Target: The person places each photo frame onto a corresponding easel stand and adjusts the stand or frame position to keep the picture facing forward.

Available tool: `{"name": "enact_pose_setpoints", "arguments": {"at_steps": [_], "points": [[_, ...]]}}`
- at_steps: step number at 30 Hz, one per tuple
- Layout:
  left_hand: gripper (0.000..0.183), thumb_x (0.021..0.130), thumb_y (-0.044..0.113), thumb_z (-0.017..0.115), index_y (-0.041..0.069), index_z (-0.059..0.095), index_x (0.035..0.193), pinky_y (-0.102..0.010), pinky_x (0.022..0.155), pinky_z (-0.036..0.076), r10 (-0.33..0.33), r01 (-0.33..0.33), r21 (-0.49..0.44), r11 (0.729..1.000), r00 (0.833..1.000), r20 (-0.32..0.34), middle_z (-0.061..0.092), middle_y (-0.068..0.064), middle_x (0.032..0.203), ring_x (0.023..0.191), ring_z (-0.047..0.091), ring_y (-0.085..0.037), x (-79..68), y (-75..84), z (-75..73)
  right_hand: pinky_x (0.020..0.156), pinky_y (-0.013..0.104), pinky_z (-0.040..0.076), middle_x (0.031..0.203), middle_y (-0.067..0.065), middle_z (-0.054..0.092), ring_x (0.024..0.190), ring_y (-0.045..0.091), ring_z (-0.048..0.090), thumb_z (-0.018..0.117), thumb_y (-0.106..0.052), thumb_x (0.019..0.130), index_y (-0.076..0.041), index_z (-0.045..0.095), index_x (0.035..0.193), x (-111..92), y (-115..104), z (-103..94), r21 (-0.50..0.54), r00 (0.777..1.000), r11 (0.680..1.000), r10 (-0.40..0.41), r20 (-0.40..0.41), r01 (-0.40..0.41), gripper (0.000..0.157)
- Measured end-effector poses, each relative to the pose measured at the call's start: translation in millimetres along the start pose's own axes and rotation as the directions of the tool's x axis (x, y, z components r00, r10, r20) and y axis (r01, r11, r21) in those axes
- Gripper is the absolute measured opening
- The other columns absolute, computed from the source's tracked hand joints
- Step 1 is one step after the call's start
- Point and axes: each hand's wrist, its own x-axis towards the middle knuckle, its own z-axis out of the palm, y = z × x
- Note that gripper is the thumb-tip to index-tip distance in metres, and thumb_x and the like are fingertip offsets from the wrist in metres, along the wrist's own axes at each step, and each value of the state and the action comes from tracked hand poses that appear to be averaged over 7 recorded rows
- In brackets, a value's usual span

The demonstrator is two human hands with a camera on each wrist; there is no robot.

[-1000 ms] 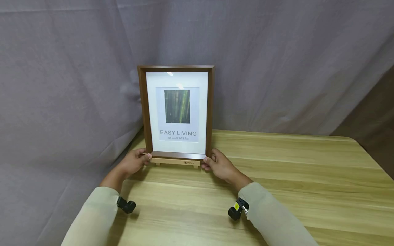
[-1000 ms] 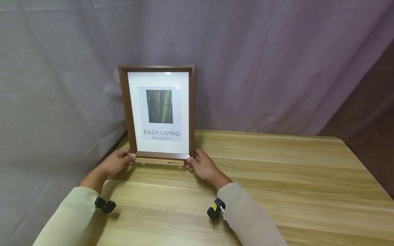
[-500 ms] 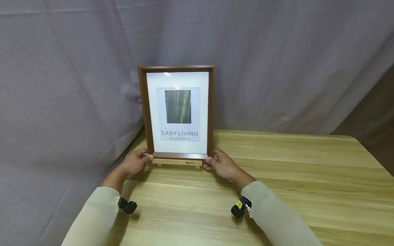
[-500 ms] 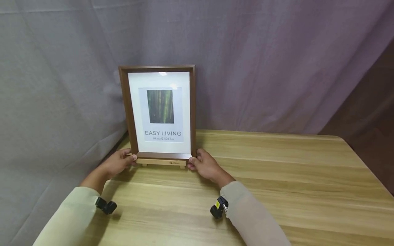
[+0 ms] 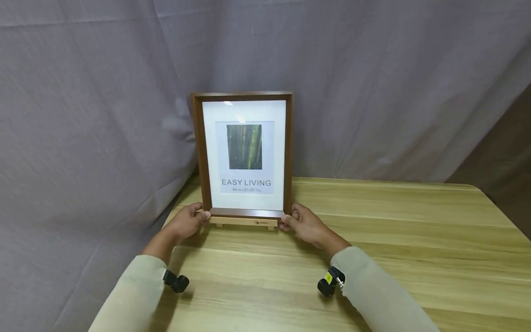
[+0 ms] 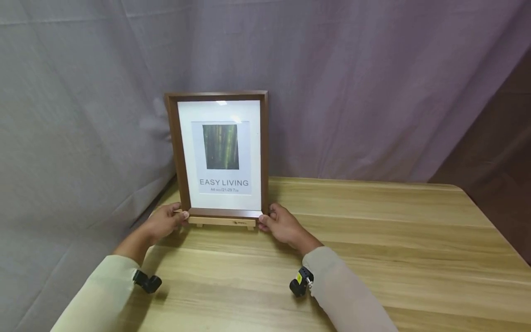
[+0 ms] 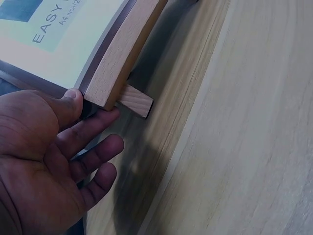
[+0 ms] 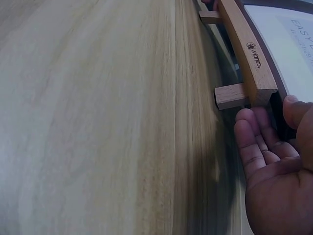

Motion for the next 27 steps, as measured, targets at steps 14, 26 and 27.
{"name": "enact_pose_setpoints", "arguments": {"at_steps": [14,26,27], "points": [[0.057,0.110,0.020,0.048,-0.011,0.029,0.153,-0.060,0.113,0.032,0.010,-0.010,-0.013,1.000,1.000,0.027,0.060,-0.029,0.134,0.129,0.055,-0.042,5.1,-3.1,9.1,0.081,0.042,0.056,0.097,0.015,0.071,0.100,0.034,0.071,0.060,-0.013,0.105,-0.004,0.044,0.092,-1.4,9.3,-12.0,-0.014,1.000,1.000,0.000,0.003,0.000,0.023],[0.033,0.110,0.020,0.050,0.002,0.054,0.137,-0.061,0.113,0.030,0.040,-0.040,-0.021,0.999,0.999,0.023,0.070,-0.017,0.119,0.122,0.060,-0.035,8.8,0.0,19.1,0.069,0.036,0.048,0.106,0.019,0.073,0.103,0.035,0.071,0.062,-0.017,0.104,-0.003,0.043,0.098,-7.5,12.9,-25.8,-0.011,1.000,1.000,0.000,0.028,0.001,0.025],[0.033,0.110,0.020,0.049,0.001,0.054,0.136,-0.062,0.112,0.031,0.045,-0.044,-0.026,0.999,0.999,0.027,0.070,-0.017,0.120,0.120,0.061,-0.035,9.0,0.3,19.8,0.070,0.036,0.048,0.106,0.018,0.073,0.104,0.035,0.071,0.062,-0.017,0.104,-0.003,0.043,0.099,-7.8,13.3,-26.6,-0.011,1.000,1.000,0.008,0.027,-0.008,0.024]]}}
